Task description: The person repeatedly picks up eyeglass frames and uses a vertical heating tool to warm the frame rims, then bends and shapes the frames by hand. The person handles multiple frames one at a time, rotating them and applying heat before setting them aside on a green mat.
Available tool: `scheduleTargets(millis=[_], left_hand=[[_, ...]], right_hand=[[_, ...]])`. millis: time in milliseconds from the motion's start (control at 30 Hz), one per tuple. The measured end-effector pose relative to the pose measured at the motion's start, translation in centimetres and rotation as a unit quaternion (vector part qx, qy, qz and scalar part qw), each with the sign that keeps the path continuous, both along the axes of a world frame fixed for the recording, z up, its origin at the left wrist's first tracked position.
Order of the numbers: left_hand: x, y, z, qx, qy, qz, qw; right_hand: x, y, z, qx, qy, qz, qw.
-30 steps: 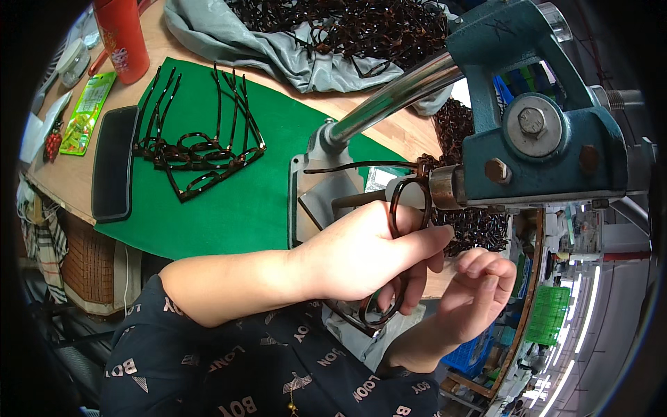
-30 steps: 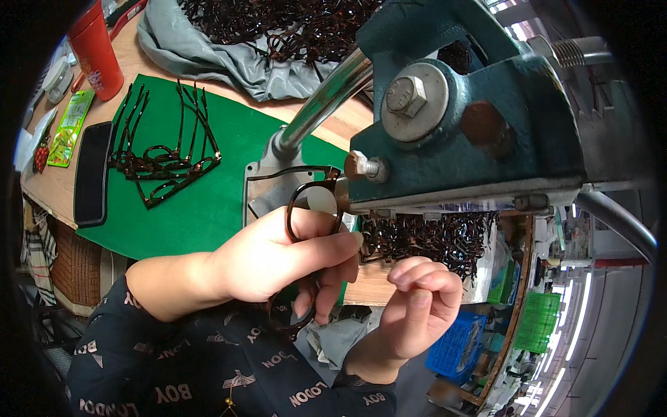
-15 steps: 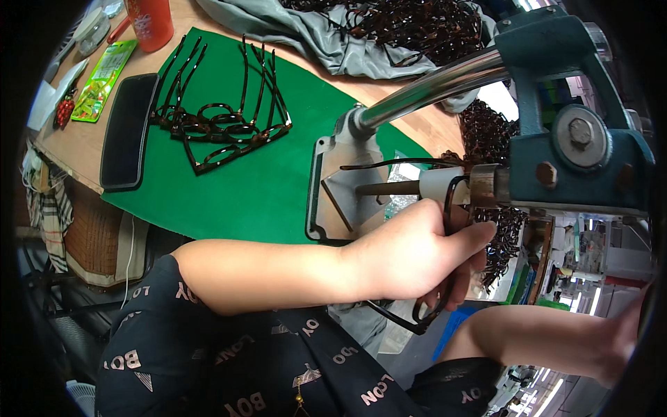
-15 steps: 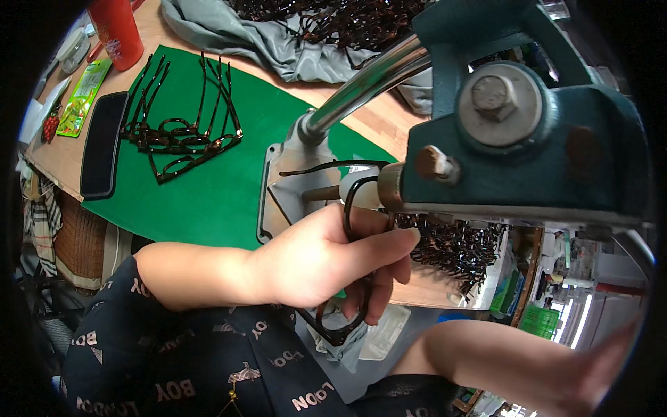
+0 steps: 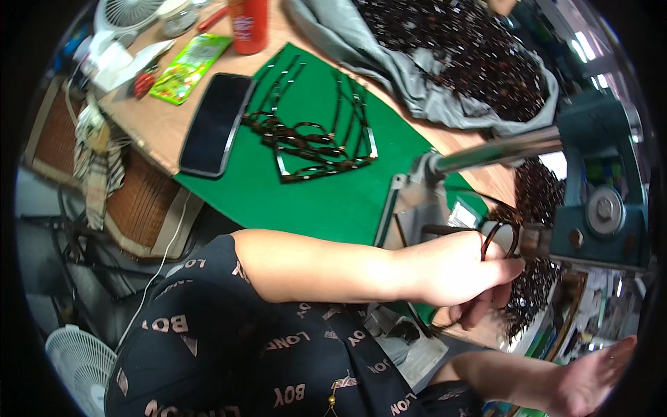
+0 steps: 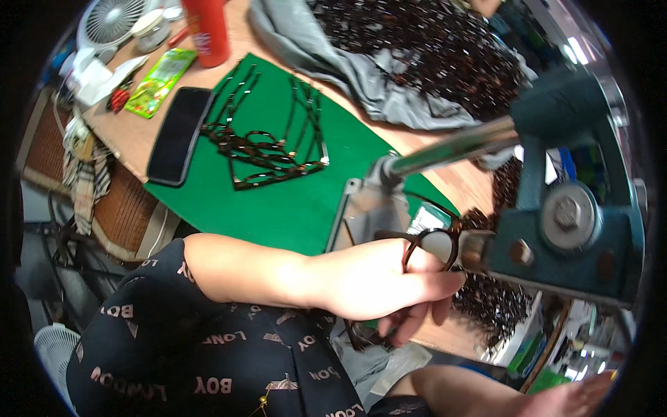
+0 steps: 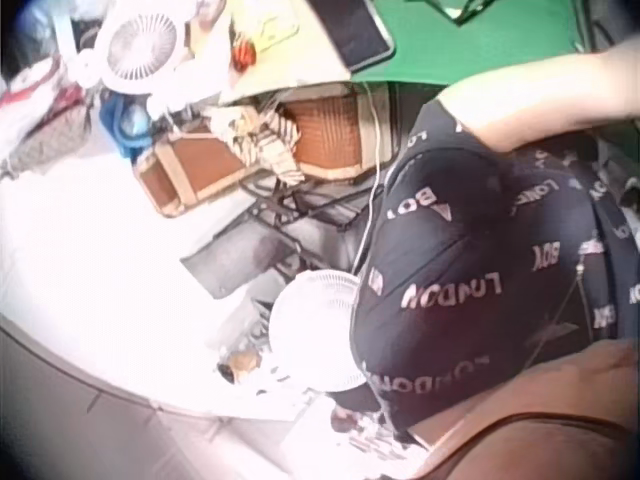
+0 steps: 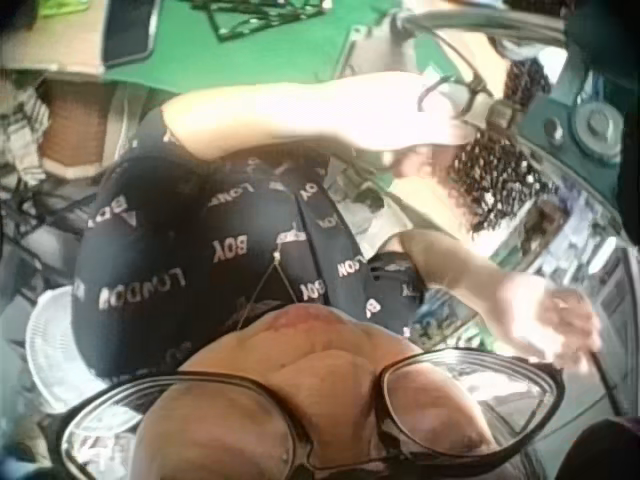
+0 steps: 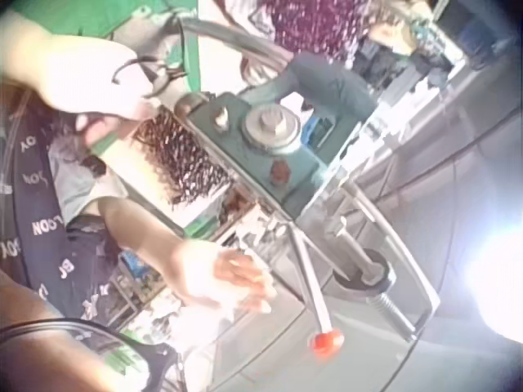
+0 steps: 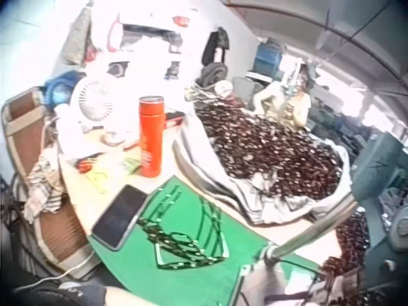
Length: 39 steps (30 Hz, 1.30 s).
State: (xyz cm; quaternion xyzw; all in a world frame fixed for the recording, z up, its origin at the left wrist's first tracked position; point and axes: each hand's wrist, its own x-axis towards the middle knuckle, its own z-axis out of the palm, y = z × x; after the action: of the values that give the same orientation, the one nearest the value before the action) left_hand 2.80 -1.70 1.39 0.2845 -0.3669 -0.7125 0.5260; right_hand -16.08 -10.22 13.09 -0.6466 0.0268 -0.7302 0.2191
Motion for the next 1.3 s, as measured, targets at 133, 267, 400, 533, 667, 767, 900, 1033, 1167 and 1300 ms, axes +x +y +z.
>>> scheduleTargets(millis=[133,267,400,533,667,767,900,1033,1167,1300], left_hand=[[2.6,3.6,-3.1,-0.016,-0.275,0.114,0.954],[4.4,5.6,-5.6,-0.012,-0.396,0.137,0.908],[7.4,6.1,-5.7,-0.012,-0.511,0.142,0.848],[11.1,7.2,-6.2,-0.110,-0.710,0.036,0.695],[10.7,6.5,-5.1,-0.058,-0.804,0.117,0.580],[11.0,6.5,-6.0,-0.122,-0.808,0.292,0.497],[11.9,9.2,-7.1,-0.123,-0.758,0.221,0.602],[6.6,9.1,0.1,-0.171,-0.624,-0.009,0.762],[4.2,8.5,3.4,-0.249,-0.576,-0.077,0.775],[4.6,8.1,0.3,-0.289,-0.310,0.233,0.875]], right_hand=[[-3.1,-0.7,-7.5,0.180,0.166,-0.010,0.970],[-4.2,-0.4,-12.2,0.273,0.191,0.053,0.941],[-3.5,1.3,-13.2,0.335,0.193,-0.033,0.922],[-2.0,3.0,-14.7,0.318,0.258,0.003,0.912],[-0.6,4.2,-17.2,0.366,0.275,0.050,0.888],[1.5,4.1,-16.3,0.265,0.441,0.143,0.846],[7.1,4.2,-15.9,0.083,0.531,0.263,0.801],[7.5,6.0,-18.4,0.022,0.489,0.336,0.805],[3.7,6.8,-14.7,0.220,0.521,0.517,0.643],[-8.4,2.3,-8.9,0.091,0.509,0.578,0.632]])
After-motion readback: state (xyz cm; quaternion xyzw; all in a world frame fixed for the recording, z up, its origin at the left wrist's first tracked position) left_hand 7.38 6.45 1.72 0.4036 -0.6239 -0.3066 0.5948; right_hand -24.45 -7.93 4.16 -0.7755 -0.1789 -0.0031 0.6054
